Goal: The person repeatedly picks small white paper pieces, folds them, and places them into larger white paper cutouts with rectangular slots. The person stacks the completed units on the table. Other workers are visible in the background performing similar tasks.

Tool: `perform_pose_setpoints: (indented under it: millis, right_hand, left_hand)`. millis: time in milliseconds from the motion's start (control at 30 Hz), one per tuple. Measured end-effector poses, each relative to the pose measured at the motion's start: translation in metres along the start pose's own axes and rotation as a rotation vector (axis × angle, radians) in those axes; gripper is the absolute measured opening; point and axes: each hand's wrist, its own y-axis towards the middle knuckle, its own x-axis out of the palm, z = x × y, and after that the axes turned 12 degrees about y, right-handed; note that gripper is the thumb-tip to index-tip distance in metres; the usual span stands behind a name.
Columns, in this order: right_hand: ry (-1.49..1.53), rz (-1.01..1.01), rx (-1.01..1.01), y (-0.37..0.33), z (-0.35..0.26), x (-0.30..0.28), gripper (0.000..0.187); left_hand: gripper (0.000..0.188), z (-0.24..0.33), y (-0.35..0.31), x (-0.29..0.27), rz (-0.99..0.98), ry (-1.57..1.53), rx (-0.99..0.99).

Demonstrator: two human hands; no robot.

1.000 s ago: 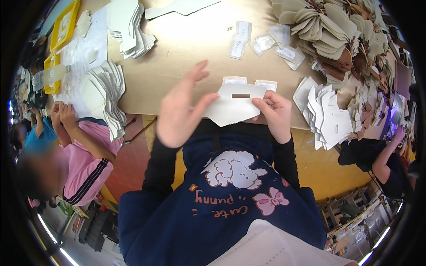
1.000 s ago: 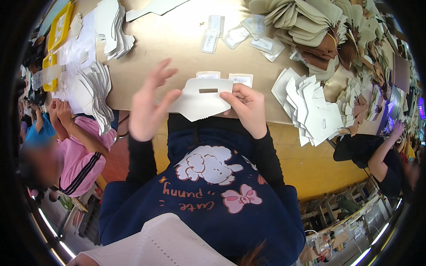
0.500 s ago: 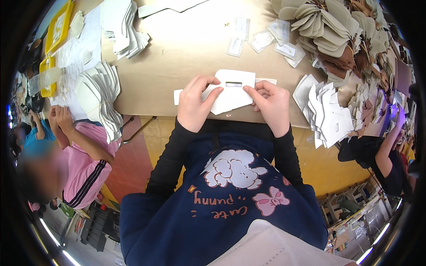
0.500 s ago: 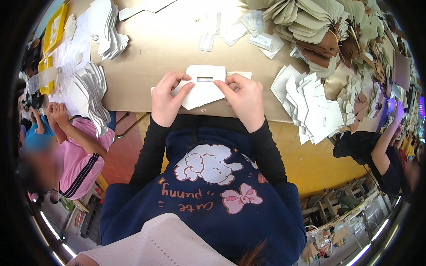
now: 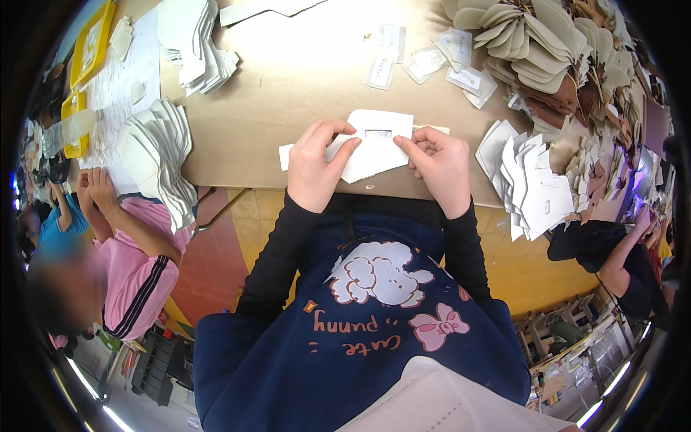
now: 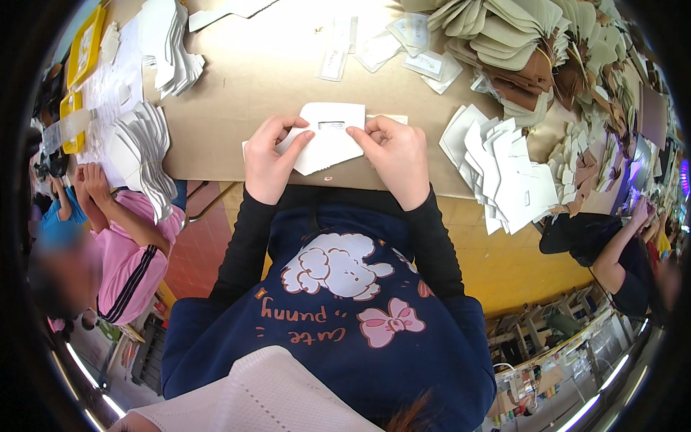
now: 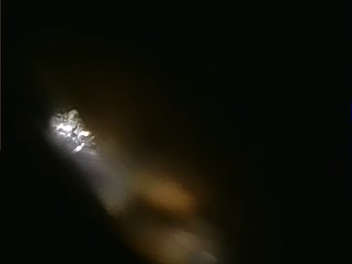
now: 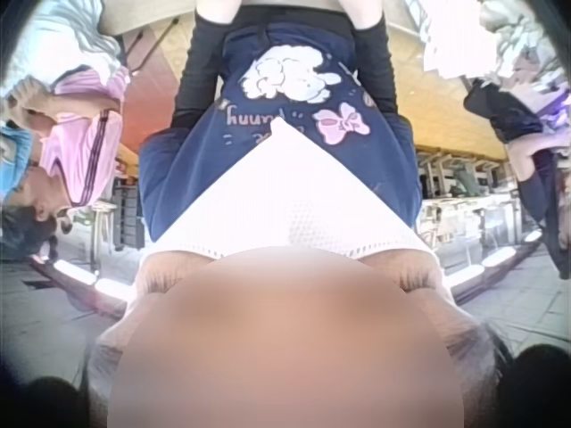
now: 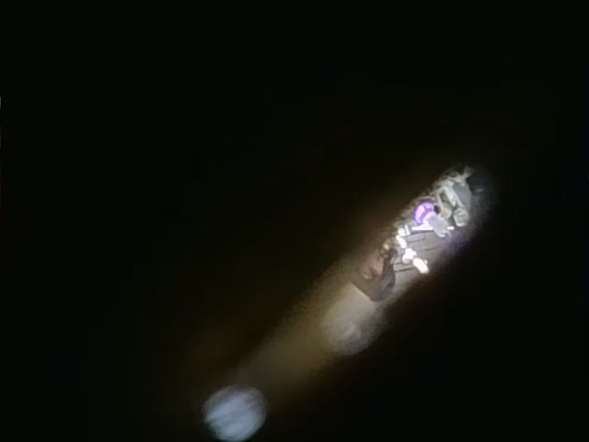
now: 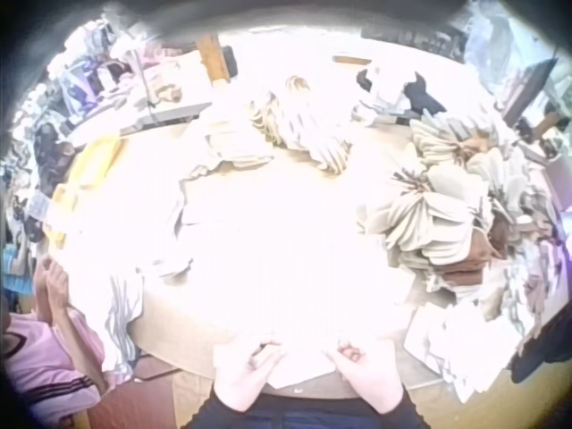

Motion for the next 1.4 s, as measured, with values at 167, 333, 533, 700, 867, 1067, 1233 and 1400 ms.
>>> perform_pose_setpoints:
  millis: [167,333,533,700,867,1067,1233,1400]
  right_hand:
    - [-0.036,-0.004,-0.038,0.0006,0.0021,-0.0008,0.022]
    - [-0.096,-0.043,-0.033,0.0021,0.0032,-0.0034,0.019]
    - [-0.091,-0.036,-0.025,0.0025,0.0018,-0.0023,0.020]
    - [-0.055,0.004,-0.015,0.0019,0.0011,0.0002,0.022]
    - [-0.090,-0.026,-0.018,0.0031,0.0020,-0.0015,0.021]
    - [-0.105,-0.036,-0.026,0.0033,0.0027,-0.0026,0.021]
    - [-0.109,-0.018,-0.022,0.0033,0.0009,-0.0008,0.022]
    - [-0.088,-0.002,0.007,0.0032,-0.0005,0.0000,0.023]
  left_hand:
    - [0.014,-0.0004,0.0006,-0.0002,0.000,-0.005,0.003]
    - [0.014,-0.0004,-0.0002,0.0003,0.002,0.003,-0.007]
    - [0.015,0.0001,-0.0001,0.0008,0.010,-0.004,-0.011]
    - [0.015,0.0003,0.0001,0.0008,0.007,-0.003,-0.019]
    - [0.014,0.0001,-0.0003,0.0015,0.012,0.000,-0.022]
    - [0.014,-0.0003,-0.0007,0.0021,0.015,0.001,-0.024]
    - [0.014,-0.0003,0.0001,0.0023,0.016,-0.005,-0.013]
    - [0.014,0.0001,-0.0001,0.0025,0.014,-0.003,-0.021]
